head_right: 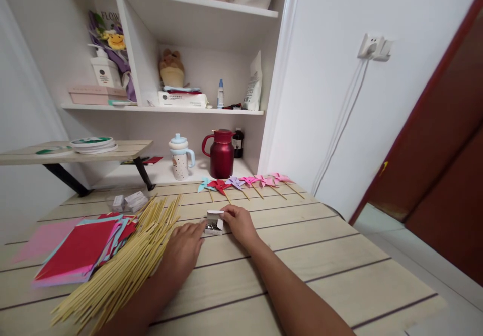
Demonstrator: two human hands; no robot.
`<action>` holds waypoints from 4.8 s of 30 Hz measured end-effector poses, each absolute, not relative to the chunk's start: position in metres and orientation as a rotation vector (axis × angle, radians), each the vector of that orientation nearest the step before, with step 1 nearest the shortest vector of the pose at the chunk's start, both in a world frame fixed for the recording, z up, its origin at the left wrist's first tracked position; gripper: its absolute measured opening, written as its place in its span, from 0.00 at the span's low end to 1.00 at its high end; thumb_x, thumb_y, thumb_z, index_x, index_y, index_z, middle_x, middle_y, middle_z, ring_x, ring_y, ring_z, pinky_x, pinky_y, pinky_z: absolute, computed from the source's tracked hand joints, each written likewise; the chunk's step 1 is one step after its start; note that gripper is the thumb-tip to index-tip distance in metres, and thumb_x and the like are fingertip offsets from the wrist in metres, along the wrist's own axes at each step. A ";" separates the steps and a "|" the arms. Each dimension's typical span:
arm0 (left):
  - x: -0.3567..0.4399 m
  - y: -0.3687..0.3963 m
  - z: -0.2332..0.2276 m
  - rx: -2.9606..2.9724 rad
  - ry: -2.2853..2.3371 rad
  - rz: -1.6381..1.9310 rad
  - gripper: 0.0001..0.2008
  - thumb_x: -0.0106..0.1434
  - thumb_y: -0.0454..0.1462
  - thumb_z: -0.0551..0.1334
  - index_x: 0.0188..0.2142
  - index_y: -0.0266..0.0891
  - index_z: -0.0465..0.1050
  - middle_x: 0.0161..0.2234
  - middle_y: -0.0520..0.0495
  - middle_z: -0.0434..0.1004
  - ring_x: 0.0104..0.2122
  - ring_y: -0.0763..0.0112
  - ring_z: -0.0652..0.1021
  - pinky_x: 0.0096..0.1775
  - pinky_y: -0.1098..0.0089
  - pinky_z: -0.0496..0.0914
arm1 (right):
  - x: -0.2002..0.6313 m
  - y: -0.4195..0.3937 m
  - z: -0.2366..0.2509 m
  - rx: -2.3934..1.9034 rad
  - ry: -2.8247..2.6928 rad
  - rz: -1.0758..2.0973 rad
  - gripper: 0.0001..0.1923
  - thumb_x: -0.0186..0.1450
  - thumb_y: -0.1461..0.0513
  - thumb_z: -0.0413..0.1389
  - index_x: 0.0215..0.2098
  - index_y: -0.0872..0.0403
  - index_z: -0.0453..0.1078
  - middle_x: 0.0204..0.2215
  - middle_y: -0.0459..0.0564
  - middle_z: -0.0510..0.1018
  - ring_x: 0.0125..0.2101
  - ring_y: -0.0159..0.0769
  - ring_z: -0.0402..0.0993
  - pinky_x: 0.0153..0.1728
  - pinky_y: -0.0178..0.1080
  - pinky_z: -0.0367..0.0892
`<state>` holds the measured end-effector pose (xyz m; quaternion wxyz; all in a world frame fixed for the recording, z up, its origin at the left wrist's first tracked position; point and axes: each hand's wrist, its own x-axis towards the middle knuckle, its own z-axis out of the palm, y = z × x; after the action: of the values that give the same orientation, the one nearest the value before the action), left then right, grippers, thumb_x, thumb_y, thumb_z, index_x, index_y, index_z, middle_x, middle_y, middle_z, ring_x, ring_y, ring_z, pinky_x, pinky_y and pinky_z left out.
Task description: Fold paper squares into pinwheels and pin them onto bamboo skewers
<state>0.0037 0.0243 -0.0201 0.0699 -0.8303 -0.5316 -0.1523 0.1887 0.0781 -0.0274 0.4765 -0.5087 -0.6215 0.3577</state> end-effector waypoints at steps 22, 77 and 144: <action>0.010 0.023 -0.031 -2.494 -1.637 -0.451 0.23 0.65 0.33 0.57 0.60 0.42 0.68 0.65 0.40 0.63 0.54 0.54 0.74 0.53 0.54 0.67 | 0.188 0.052 -0.003 -1.192 -2.028 0.587 0.14 0.62 0.60 0.62 0.47 0.43 0.78 0.34 0.47 0.70 0.35 0.38 0.70 0.43 0.40 0.67; 0.008 0.015 -0.021 -2.613 -1.603 -0.441 0.21 0.67 0.31 0.57 0.60 0.34 0.68 0.57 0.38 0.75 0.55 0.54 0.74 0.54 0.52 0.67 | 0.206 0.061 -0.007 -1.350 -2.088 0.665 0.16 0.58 0.54 0.64 0.43 0.49 0.81 0.39 0.50 0.78 0.40 0.42 0.74 0.42 0.40 0.68; 0.008 -0.008 -0.009 -2.414 -1.059 -1.563 0.11 0.67 0.30 0.56 0.43 0.41 0.76 0.37 0.46 0.82 0.36 0.66 0.80 0.38 0.66 0.73 | 0.185 0.047 -0.004 -1.172 -1.831 0.537 0.12 0.68 0.56 0.51 0.38 0.52 0.75 0.30 0.48 0.78 0.30 0.38 0.71 0.32 0.38 0.65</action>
<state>0.0081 -0.0076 -0.0094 0.0384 -0.7871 -0.3454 -0.5096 0.1855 0.0465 -0.0036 0.4361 -0.4710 -0.7359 0.2156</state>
